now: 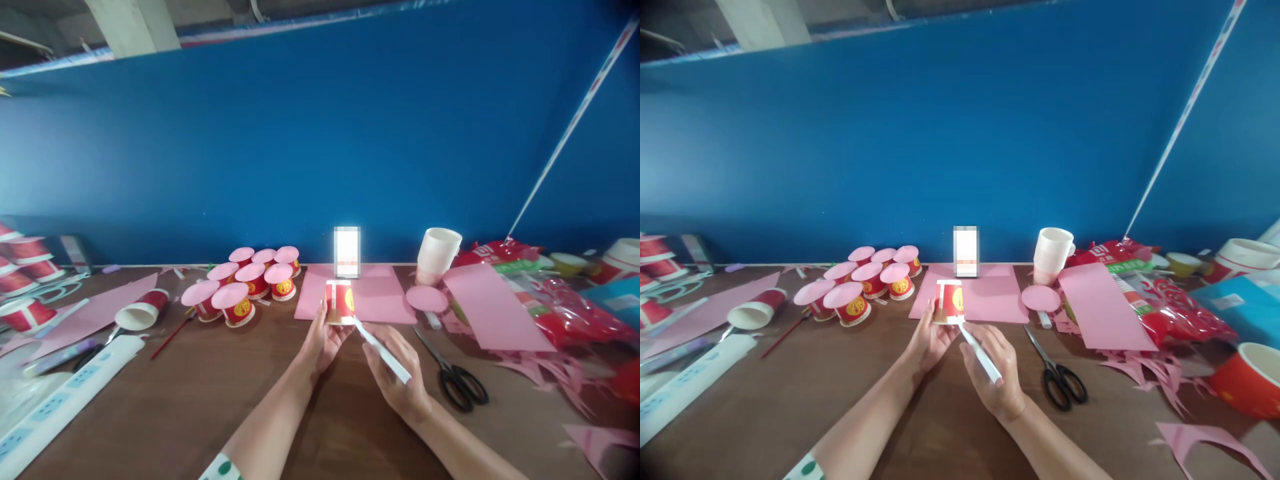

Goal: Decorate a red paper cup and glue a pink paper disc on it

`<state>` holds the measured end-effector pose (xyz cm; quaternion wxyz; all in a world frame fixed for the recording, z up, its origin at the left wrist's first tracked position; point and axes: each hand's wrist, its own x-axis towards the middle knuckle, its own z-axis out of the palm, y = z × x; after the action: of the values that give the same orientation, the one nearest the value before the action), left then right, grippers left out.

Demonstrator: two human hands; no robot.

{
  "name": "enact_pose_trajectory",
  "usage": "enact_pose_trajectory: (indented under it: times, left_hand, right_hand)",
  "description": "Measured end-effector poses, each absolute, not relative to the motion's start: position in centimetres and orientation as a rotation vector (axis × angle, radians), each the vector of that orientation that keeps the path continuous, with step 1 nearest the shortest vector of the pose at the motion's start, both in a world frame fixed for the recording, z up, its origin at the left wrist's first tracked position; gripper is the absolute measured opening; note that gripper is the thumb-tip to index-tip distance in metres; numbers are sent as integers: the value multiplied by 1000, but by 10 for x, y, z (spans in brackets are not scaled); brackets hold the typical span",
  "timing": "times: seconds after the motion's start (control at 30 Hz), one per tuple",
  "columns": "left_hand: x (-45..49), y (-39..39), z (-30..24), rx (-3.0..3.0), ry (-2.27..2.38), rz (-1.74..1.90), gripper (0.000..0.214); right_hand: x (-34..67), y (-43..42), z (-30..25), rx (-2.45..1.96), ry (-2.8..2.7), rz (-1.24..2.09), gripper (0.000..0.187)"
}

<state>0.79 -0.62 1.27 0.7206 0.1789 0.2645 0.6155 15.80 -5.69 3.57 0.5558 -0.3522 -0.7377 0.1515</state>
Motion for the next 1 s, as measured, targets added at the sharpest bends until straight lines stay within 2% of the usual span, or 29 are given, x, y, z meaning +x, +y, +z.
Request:
enact_pose_trajectory:
  times: [0.63, 1.0]
  left_hand:
    - [13, -9, 20, 460, 629, 1358, 36]
    - [13, -11, 21, 496, 617, 1335, 39]
  right_hand:
    - [159, -60, 32, -936, -1676, 406, 10]
    - [158, -59, 29, -944, -1674, 432, 10]
